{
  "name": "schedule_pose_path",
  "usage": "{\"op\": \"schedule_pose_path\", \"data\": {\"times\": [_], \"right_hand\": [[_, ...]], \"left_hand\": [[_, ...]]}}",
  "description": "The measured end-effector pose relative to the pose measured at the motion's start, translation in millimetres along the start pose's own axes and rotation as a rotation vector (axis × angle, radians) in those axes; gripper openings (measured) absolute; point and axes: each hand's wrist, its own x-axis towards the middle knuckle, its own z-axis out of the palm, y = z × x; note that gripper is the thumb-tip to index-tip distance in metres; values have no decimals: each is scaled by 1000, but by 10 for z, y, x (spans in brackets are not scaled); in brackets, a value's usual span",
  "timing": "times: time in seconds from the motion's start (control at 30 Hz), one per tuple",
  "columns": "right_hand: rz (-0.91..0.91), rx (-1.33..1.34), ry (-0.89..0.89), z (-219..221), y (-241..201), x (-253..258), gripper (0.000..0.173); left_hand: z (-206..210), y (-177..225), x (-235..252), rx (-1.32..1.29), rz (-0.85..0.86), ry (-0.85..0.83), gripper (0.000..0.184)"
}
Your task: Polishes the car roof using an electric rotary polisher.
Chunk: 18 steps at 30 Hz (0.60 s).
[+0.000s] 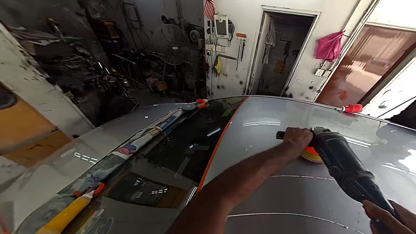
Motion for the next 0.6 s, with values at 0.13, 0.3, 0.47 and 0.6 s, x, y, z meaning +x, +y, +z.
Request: {"op": "schedule_pose_path", "data": {"times": [0.13, 0.3, 0.47, 0.6], "right_hand": [[-37, -47, -96, 579, -487, 127, 39], [-35, -141, -240, 1160, -905, 200, 36], [-88, -297, -352, 1472, -1095, 63, 40], [-122, -311, -371, 1437, -992, -89, 42]], "left_hand": [[-117, -795, -468, 32, -147, 15, 24], [-98, -1571, -1054, 80, -344, 27, 25], [-64, -1927, -1632, 110, -513, -2, 31], [-62, -1796, -1836, 199, -559, -32, 27]]}}
